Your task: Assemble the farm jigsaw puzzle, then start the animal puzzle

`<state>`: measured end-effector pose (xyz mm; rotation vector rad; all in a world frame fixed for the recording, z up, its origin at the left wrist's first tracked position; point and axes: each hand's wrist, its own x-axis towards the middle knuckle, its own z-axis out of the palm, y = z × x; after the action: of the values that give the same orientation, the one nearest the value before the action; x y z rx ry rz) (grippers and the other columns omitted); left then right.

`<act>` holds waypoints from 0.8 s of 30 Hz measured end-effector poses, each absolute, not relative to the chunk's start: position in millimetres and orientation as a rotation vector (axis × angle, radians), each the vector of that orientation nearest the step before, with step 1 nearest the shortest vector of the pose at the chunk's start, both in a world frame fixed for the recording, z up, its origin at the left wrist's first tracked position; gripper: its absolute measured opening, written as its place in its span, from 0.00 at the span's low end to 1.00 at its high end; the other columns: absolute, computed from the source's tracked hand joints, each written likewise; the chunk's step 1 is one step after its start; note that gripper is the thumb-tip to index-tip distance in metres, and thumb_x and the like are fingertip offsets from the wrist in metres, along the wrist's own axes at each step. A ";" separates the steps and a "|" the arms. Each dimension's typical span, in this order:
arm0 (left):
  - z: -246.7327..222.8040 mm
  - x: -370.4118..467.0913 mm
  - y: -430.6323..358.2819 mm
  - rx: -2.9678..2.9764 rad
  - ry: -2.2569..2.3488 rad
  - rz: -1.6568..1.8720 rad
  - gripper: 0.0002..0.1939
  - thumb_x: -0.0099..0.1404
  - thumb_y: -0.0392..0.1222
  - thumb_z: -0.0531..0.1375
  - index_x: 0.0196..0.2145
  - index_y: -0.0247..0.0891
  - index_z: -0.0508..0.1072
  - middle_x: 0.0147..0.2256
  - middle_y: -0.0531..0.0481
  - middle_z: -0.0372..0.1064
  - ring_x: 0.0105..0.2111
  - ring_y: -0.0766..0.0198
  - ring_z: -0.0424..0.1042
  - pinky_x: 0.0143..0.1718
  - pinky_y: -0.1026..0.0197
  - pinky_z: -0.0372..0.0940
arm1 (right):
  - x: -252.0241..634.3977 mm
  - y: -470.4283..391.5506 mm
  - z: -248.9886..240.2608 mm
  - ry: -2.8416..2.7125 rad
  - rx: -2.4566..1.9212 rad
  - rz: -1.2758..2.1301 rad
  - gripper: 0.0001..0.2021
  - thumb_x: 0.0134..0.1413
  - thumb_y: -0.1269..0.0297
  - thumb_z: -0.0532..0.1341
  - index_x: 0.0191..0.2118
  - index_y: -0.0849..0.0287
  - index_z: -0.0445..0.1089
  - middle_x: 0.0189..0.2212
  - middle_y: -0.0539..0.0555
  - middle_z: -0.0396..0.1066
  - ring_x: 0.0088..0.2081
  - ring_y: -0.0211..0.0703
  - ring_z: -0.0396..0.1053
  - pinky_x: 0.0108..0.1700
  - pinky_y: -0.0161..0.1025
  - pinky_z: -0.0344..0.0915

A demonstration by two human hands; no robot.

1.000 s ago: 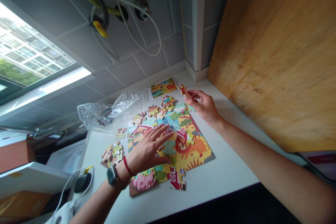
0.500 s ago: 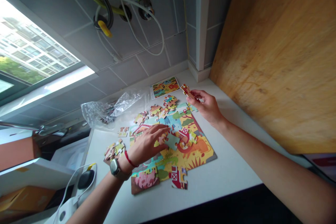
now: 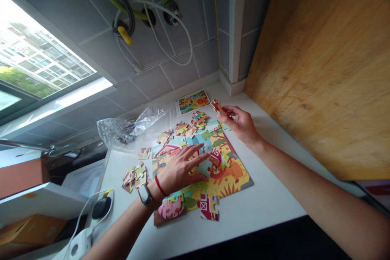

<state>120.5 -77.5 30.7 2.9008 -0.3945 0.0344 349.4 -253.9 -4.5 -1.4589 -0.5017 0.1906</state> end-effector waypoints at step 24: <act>29.9 130.8 -79.0 2.660 -0.154 0.039 0.29 0.66 0.42 0.74 0.62 0.46 0.73 0.51 0.45 0.75 0.48 0.53 0.76 0.52 0.45 0.77 | 350.6 -254.1 -7.3 -0.501 -1.471 0.175 0.29 0.49 0.39 0.75 0.47 0.58 0.81 0.46 0.60 0.82 0.44 0.51 0.77 0.48 0.46 0.74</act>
<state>130.8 -79.0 29.9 2.6595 -0.1538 0.0386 350.6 -254.1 -7.3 -1.4711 -0.5007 0.1753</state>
